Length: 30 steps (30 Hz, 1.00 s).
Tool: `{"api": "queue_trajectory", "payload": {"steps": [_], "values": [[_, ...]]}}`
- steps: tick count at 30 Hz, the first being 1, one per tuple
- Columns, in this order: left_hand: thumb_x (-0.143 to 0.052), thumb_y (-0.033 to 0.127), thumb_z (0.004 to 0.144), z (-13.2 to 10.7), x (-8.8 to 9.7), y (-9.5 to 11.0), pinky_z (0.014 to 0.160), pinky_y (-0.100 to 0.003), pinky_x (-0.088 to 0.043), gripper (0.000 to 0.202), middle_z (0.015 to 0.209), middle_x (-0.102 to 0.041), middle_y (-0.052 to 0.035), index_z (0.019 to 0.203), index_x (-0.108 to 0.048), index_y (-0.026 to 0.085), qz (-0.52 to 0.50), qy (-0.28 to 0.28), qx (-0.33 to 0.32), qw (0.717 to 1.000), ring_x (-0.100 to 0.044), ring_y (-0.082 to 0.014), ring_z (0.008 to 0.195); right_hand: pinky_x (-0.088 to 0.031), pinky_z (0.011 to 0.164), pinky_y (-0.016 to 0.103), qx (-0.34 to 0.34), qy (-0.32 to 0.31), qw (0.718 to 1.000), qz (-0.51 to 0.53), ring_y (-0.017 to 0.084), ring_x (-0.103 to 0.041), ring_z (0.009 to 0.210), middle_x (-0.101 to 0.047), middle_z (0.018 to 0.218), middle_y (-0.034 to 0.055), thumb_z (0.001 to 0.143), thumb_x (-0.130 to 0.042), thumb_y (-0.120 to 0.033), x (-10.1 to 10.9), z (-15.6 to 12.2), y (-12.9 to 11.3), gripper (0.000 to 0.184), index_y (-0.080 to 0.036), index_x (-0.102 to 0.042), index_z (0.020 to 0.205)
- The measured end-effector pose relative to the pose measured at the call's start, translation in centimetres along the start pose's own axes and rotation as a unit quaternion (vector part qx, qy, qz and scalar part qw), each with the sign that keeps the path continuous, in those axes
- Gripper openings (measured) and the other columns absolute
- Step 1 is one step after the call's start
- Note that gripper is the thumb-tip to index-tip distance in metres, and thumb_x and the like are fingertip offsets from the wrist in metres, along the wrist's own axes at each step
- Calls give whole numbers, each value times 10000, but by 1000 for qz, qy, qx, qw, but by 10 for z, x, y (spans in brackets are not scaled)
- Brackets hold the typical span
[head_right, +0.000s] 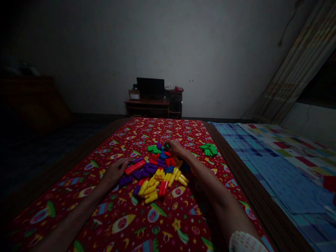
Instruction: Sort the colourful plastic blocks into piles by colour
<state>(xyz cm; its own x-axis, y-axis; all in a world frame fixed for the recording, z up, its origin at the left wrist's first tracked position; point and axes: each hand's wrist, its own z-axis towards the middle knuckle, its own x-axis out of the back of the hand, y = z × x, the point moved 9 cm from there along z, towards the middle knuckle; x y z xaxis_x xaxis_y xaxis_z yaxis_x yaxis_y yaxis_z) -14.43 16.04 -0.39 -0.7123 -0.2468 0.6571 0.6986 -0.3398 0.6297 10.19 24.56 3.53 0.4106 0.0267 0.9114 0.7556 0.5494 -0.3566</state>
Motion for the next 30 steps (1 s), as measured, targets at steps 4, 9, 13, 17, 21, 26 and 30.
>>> {"api": "queue_trajectory", "payload": {"steps": [4,9,13,17,21,26,30], "values": [[-380,434,873,0,-1,-1,956,-388,-498,422,1049,-726,-95,925,-714,182,-1,-3,-4,1000,-656,-238,1026,-468,754,252,-24,143,989,28,181,-656,874,-720,1000,103,797,-615,-169,46,-20,23,373,-136,-644,1167],[-382,439,872,-1,0,1,954,-380,-496,410,1054,-724,-90,911,-704,189,-8,3,-1,1000,-651,-233,1025,-468,740,269,-133,157,975,-86,209,-664,886,-729,982,117,822,-593,-190,92,-69,86,324,-143,-660,1135],[-386,440,865,-1,0,0,955,-380,-492,409,1057,-718,-98,905,-703,184,-6,5,8,1000,-647,-239,1026,-456,719,275,-255,102,943,-188,241,-663,933,-724,1031,137,840,-572,-230,99,-108,133,284,-150,-704,1079],[-385,443,862,0,0,-2,928,-383,-508,406,1032,-722,-96,890,-701,191,-8,12,4,1000,-653,-241,1006,-446,725,274,-284,101,931,-205,245,-656,968,-716,1081,139,865,-537,-273,95,-119,141,310,-159,-706,1098],[-388,432,860,0,-1,-2,931,-394,-507,405,1035,-719,-104,899,-702,180,-10,9,4,1000,-655,-248,1004,-429,716,244,-198,153,956,-156,201,-658,883,-738,982,108,878,-452,-209,93,-91,100,311,-156,-725,1019],[-371,424,864,-1,0,4,938,-380,-505,417,1046,-722,-86,925,-709,187,3,-2,5,1000,-652,-241,1009,-390,658,219,-38,68,994,-75,165,-625,762,-724,859,94,846,-454,-144,51,-34,11,296,-110,-730,947],[-360,424,869,-1,0,8,936,-375,-505,429,1039,-723,-87,907,-713,184,4,-5,-3,1000,-651,-236,1006,-386,657,226,4,-48,994,-95,174,-626,801,-714,896,106,886,-524,-257,1,-3,-41,246,-125,-718,963]]}}
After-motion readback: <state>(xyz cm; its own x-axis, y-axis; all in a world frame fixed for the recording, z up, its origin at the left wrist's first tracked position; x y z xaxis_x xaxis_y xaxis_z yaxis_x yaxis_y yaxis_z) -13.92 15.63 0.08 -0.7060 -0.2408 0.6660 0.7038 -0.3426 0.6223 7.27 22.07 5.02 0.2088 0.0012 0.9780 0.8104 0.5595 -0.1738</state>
